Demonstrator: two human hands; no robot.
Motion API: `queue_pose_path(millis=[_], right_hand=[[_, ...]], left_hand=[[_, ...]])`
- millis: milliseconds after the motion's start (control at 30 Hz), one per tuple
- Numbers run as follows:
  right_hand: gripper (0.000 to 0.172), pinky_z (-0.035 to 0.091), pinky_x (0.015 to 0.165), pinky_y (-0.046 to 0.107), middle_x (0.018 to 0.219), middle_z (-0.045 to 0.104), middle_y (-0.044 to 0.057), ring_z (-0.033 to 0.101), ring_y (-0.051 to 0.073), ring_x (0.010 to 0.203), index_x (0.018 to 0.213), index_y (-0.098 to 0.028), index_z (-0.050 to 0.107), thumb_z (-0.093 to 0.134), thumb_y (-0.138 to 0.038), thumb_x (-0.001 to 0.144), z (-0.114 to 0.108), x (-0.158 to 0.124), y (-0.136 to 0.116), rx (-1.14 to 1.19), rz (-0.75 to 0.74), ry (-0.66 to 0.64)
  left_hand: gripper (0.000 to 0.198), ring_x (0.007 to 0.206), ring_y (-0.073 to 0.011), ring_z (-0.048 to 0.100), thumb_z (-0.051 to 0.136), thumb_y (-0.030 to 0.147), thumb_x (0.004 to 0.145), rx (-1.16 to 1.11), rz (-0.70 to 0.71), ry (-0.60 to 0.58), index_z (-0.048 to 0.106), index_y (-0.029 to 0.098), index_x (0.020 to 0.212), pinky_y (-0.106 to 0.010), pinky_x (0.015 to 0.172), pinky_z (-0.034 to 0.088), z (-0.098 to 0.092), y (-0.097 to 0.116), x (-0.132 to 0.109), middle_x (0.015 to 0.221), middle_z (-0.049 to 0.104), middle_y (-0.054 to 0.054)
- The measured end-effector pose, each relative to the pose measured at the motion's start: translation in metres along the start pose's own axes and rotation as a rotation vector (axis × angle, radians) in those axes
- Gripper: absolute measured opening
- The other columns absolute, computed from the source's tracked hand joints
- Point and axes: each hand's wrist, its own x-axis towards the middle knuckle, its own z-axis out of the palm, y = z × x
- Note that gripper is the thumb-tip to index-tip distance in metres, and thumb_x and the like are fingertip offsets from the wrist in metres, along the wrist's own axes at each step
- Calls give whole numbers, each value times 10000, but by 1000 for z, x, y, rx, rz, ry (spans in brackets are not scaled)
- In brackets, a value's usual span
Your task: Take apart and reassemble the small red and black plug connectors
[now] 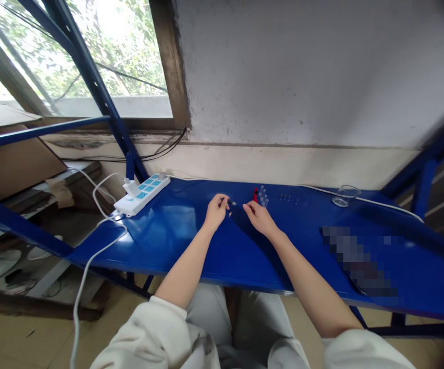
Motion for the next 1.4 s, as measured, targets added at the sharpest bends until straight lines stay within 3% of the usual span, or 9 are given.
queue_pose_path(millis=[133,300,500,1167,1400], right_hand=[[482,370,557,229,570,522,-12,488,117,528,707,-196,485,215,-573,840,8,2,-3,257,94,-12],[512,331,457,219,467,420,-32,390,94,430,581,-194,423,268,-635,789,11,5,-1,462,152,36],[453,297,421,209,487,421,-36,356,74,413,620,-182,472,379,-598,772,10,6,-2,562,101,76],[315,322,510,212,597,493,-17,424,94,496,773,-184,523,346,-433,851,0,0,-1,194,-120,140],[322,328,514,212,584,495,-16,431,95,484,786,-183,534,329,-420,863,1,0,-2,156,-139,144]], left_hand=[[154,327,-25,401,433,281,823,-330,-52,-219,479,163,910,-161,363,279,13,8,-7,642,520,30],[207,338,-35,467,485,323,804,-429,-93,-315,470,155,924,-151,325,235,12,15,-9,692,562,8],[250,340,-48,490,508,360,788,-462,-93,-298,474,156,929,-158,322,244,11,15,-8,711,576,3],[289,344,-57,497,498,395,790,-464,-129,-235,428,151,927,-166,333,246,12,11,-7,716,608,-12],[250,312,-66,478,448,402,813,-381,-120,-207,424,157,860,-164,331,218,13,11,-8,606,586,3]])
